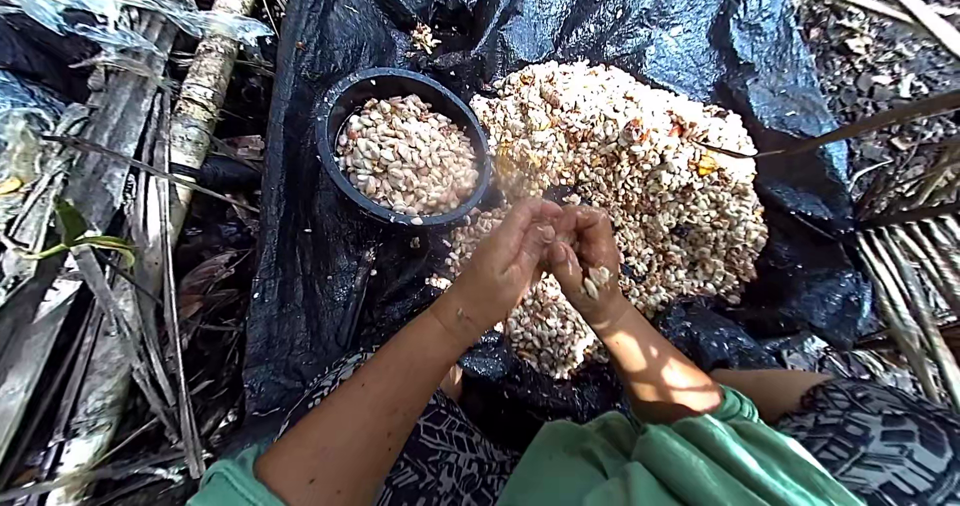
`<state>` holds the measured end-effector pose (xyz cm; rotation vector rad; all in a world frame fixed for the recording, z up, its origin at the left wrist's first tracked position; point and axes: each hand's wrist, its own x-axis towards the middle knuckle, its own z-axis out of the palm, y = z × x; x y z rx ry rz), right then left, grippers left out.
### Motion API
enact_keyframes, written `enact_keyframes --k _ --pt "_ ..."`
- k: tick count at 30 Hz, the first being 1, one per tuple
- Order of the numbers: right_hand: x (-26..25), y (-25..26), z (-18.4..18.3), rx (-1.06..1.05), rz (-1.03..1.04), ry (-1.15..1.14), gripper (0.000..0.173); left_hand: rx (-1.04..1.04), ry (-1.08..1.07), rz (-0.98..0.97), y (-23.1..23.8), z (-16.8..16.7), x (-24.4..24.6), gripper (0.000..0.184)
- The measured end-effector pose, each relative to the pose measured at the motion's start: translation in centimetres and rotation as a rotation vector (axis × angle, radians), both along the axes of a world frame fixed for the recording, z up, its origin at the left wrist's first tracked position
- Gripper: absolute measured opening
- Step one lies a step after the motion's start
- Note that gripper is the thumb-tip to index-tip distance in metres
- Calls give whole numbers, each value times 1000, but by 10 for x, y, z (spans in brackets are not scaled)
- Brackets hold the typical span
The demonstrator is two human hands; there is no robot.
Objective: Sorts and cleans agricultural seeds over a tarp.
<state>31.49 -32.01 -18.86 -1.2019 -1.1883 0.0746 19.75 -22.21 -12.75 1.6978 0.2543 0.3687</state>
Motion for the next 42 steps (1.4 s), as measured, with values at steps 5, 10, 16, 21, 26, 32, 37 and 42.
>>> enact_keyframes --k 5,10,16,21,26,32,37,42 --pt "4 1 -4 -20 -105 -112 25 -31 -10 3 -2 -10 3 27" --pt "12 -2 -14 -37 -133 -37 20 -149 129 21 -7 -7 8 29" --pt "22 -1 -6 -199 -6 180 42 -134 291 102 -6 -1 19 30" --pt "22 -4 0 -206 56 122 33 -6 179 56 -3 -6 16 31" --pt "21 -2 -5 -130 -55 -38 18 146 44 62 -3 -21 13 30" --pt "19 -4 -10 -136 -184 -83 27 -115 173 25 0 -16 16 33" --pt "25 -6 -12 -196 -283 -289 26 -282 380 -73 4 -9 20 26" --pt "27 -4 -9 -223 -47 183 47 -13 279 -21 4 -13 18 20"
